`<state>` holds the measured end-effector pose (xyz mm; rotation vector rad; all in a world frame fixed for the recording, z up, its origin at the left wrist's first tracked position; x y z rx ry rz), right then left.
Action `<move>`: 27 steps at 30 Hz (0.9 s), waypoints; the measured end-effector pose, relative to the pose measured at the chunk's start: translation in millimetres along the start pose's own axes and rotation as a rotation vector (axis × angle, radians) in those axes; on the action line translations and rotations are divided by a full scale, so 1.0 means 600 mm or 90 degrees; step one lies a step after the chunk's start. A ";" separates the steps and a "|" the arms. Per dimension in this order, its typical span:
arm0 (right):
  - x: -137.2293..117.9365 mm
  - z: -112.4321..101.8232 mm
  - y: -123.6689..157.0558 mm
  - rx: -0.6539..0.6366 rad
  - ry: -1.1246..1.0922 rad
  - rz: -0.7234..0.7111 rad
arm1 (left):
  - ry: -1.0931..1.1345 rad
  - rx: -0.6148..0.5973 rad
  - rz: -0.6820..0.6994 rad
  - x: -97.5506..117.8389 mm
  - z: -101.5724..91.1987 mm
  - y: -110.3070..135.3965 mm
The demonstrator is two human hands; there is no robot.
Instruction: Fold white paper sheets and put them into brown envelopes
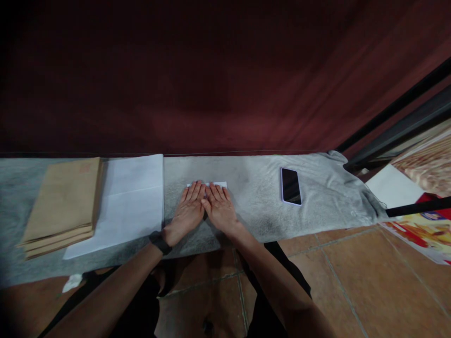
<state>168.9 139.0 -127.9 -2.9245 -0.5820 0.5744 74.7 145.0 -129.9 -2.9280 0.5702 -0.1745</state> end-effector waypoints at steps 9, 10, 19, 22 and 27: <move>0.016 0.003 -0.005 0.022 0.021 0.003 | -0.007 0.016 -0.005 -0.002 -0.007 0.001; 0.019 0.003 -0.006 0.023 0.024 0.006 | -0.006 0.017 -0.006 -0.003 -0.007 0.001; 0.047 -0.005 0.000 0.048 0.029 0.031 | -0.002 0.022 -0.057 -0.028 -0.001 0.002; 0.058 -0.008 0.004 0.039 0.036 0.050 | 0.000 0.029 -0.072 -0.038 -0.002 0.004; 0.075 -0.016 0.011 0.037 0.047 0.076 | -0.002 0.033 -0.089 -0.049 -0.004 0.007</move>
Point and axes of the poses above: each hand's wrist, its own y-axis away from the middle knuckle, its own z-axis out of the palm, x = y × z, the point moved 8 cm from there along -y, towards the middle knuckle, and after that the axes turned 6 degrees about -y, right-handed, at the moved point
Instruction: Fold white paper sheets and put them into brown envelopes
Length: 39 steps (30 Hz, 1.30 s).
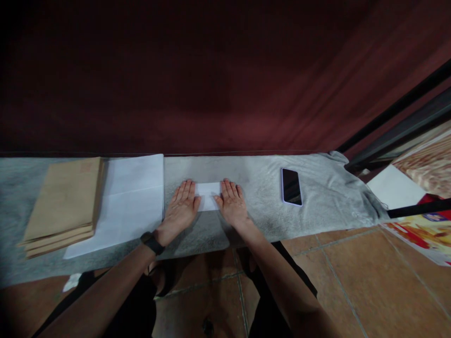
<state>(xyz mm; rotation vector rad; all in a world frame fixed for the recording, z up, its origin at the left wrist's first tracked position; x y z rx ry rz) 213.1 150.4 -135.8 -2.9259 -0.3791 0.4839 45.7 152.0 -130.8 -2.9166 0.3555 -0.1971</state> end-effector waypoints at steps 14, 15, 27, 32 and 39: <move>0.030 -0.006 0.007 -0.019 0.010 0.055 | -0.018 0.004 -0.074 -0.020 -0.001 -0.002; 0.032 -0.007 0.006 -0.019 0.006 0.063 | -0.016 0.007 -0.081 -0.022 -0.003 -0.003; -0.062 -0.018 0.012 -0.047 -0.151 -0.075 | 0.067 0.026 0.167 0.082 -0.020 0.041; -0.093 -0.001 0.032 -0.079 -0.154 -0.123 | 0.039 0.021 0.186 0.084 0.013 0.060; -0.073 0.007 0.038 -0.045 -0.082 -0.108 | 0.027 0.004 0.146 0.070 0.009 0.058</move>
Point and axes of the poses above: each hand's wrist, its own y-axis away from the middle knuckle, its own z-axis out of the palm, x = y × z, the point moved 8 cm from there along -y, towards the middle knuckle, and after that the axes turned 6 degrees about -y, right-handed, at the moved point
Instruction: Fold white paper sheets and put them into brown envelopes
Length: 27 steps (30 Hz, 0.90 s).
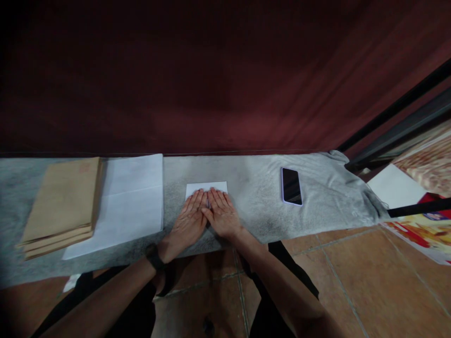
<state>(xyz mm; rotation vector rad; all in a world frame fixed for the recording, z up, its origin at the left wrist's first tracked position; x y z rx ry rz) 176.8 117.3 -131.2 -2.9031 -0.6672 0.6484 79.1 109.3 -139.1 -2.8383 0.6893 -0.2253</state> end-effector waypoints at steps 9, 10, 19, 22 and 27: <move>0.038 -0.007 0.006 0.027 0.063 0.047 | 0.006 0.018 -0.056 -0.026 -0.018 -0.001; 0.044 -0.008 0.006 0.028 0.066 0.057 | 0.006 0.020 -0.063 -0.031 -0.019 0.000; 0.079 -0.016 0.006 0.026 0.061 0.109 | 0.001 0.024 -0.104 -0.059 -0.020 0.004; 0.088 -0.019 0.006 0.029 0.058 0.115 | -0.003 0.026 -0.114 -0.064 -0.020 0.005; 0.111 -0.031 0.006 0.042 0.058 0.151 | -0.011 0.030 -0.137 -0.077 -0.021 0.004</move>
Point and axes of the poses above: each hand's wrist, its own y-axis away from the middle knuckle, its own z-axis out of the palm, x = y × z, the point moved 8 cm from there along -y, towards the middle knuckle, and after that the axes turned 6 degrees about -y, right-handed, at the moved point
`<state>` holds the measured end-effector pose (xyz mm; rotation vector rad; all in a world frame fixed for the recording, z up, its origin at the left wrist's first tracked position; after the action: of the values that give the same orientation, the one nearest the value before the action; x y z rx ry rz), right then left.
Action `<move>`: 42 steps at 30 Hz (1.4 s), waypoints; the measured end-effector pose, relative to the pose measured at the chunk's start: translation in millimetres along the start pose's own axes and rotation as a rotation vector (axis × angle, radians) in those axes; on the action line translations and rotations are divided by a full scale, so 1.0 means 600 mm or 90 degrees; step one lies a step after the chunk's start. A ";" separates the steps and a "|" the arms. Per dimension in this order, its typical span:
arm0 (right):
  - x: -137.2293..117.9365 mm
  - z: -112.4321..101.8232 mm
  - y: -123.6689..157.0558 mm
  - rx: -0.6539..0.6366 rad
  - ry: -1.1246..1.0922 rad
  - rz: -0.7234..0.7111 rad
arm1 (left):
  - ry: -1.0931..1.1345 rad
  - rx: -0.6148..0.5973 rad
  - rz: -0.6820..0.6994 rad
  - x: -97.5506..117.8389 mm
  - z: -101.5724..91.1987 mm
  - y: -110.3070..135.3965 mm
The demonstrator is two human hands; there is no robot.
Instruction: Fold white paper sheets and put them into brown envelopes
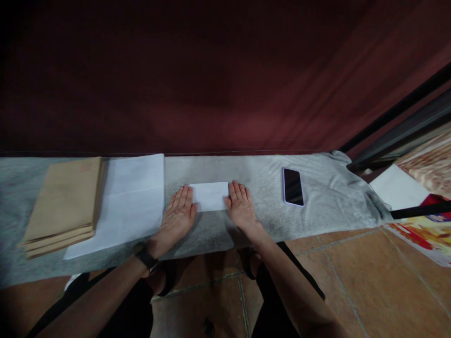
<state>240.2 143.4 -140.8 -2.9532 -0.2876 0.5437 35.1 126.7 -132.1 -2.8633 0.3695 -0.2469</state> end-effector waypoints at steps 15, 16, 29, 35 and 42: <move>-0.078 -0.001 -0.019 -0.031 -0.074 -0.088 | 0.041 -0.033 0.081 0.062 -0.012 -0.026; -0.087 0.003 -0.019 -0.040 -0.076 -0.101 | 0.043 -0.033 0.089 0.067 -0.011 -0.028; -0.097 0.022 -0.023 -0.048 -0.006 -0.108 | -0.017 -0.071 0.092 0.063 0.008 -0.034; -0.077 0.025 -0.026 -0.028 -0.004 -0.091 | -0.031 -0.077 0.047 0.044 0.012 -0.042; -0.059 0.023 -0.024 -0.014 -0.003 -0.075 | -0.027 -0.067 0.020 0.025 0.015 -0.045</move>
<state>200.1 151.5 -139.3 -2.9328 -0.4686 0.5343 57.5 149.7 -131.8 -2.9581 0.4321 -0.1649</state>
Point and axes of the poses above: each hand's wrist, its own y-axis away from the middle knuckle, its own z-axis out of the palm, x = y × z, the point moved 8 cm from there along -y, towards the middle knuckle, and after that the axes turned 6 degrees about -y, right-handed, at the moved point
